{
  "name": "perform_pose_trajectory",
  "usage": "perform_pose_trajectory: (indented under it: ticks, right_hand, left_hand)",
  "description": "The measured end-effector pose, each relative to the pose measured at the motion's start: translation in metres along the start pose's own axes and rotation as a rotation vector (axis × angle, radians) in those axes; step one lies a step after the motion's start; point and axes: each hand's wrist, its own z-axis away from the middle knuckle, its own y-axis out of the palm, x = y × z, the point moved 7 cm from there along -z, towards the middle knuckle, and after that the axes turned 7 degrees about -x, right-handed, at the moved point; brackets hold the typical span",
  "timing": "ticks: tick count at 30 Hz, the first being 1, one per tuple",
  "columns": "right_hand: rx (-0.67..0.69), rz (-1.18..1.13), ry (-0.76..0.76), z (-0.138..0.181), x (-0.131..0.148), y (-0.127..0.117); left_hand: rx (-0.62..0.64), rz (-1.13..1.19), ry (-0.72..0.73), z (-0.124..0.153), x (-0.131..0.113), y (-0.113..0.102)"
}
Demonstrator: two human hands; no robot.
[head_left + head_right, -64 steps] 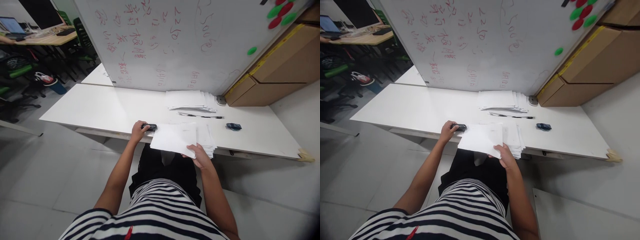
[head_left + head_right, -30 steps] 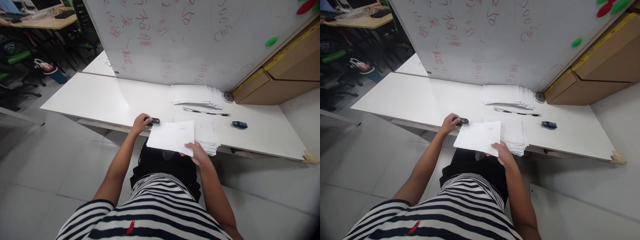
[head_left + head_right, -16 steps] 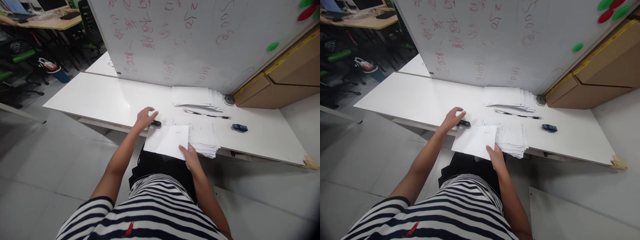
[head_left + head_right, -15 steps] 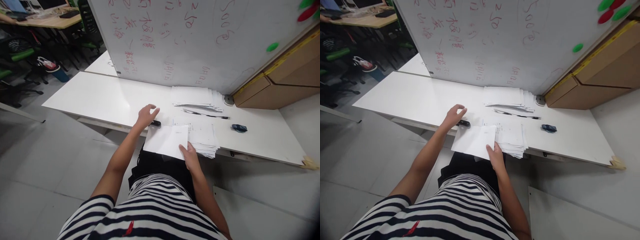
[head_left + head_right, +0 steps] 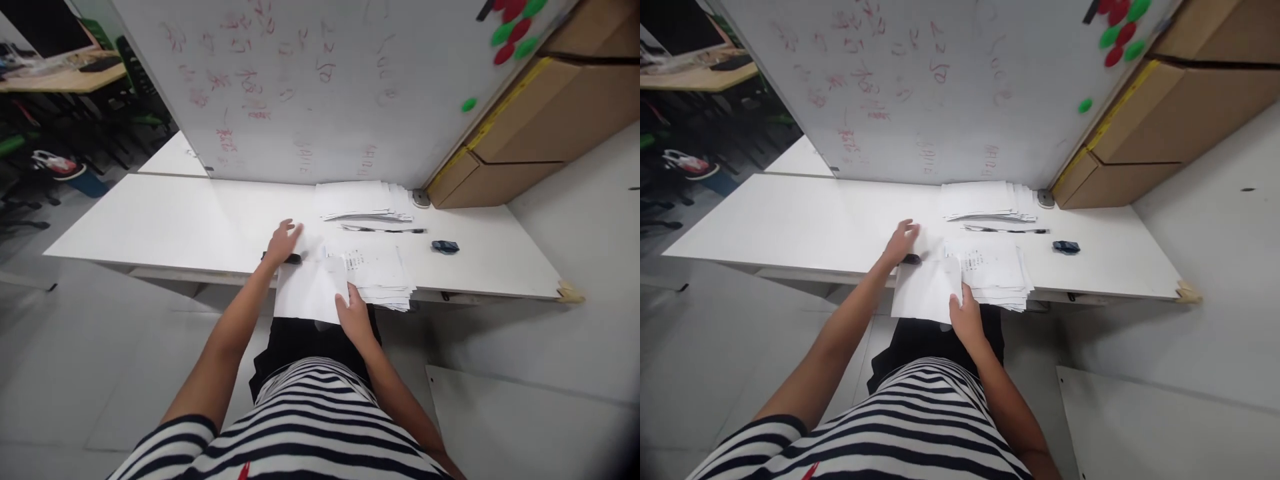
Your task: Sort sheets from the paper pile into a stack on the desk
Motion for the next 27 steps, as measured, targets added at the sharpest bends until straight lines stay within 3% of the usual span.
perform_pose_trajectory:
  ticks: [3, 5, 6, 8, 11, 13, 15, 19, 24, 27]
  right_hand:
    - [0.123, -0.230, 0.045, -0.011, 0.014, -0.003]
    - [0.194, -0.351, 0.072, -0.019, 0.026, -0.014]
    - [0.214, -0.365, 0.085, -0.023, 0.031, -0.022]
    - [0.208, -0.314, 0.075, -0.029, 0.039, -0.045]
    - [-0.005, -0.239, -0.039, -0.031, 0.047, -0.093]
    - [-0.202, -0.319, -0.105, -0.025, 0.043, -0.125]
    - [-0.365, -0.424, -0.119, -0.016, 0.030, -0.146]
    - [-0.561, -0.415, -0.081, 0.001, -0.002, -0.164]
    - [-0.718, -0.508, -0.076, 0.014, -0.027, -0.175]
    - [-0.788, -0.435, -0.064, 0.014, -0.032, -0.180]
  left_hand:
    - [-0.160, 0.287, -0.011, -0.001, -0.003, -0.032]
    - [-0.270, 0.360, 0.024, 0.008, -0.004, -0.050]
    - [-0.271, 0.349, 0.053, 0.013, -0.005, -0.054]
    - [-0.145, 0.194, 0.138, 0.024, -0.007, -0.049]
    - [0.046, -0.200, 0.280, 0.038, -0.003, -0.031]
    - [0.025, -0.447, 0.367, 0.042, 0.003, -0.025]
    - [-0.072, -0.622, 0.424, 0.043, 0.006, -0.024]
    - [-0.209, -0.780, 0.420, 0.040, 0.011, -0.023]
    - [-0.213, -0.789, 0.405, 0.038, 0.010, -0.020]
    - [-0.210, -0.784, 0.399, 0.039, 0.010, -0.021]
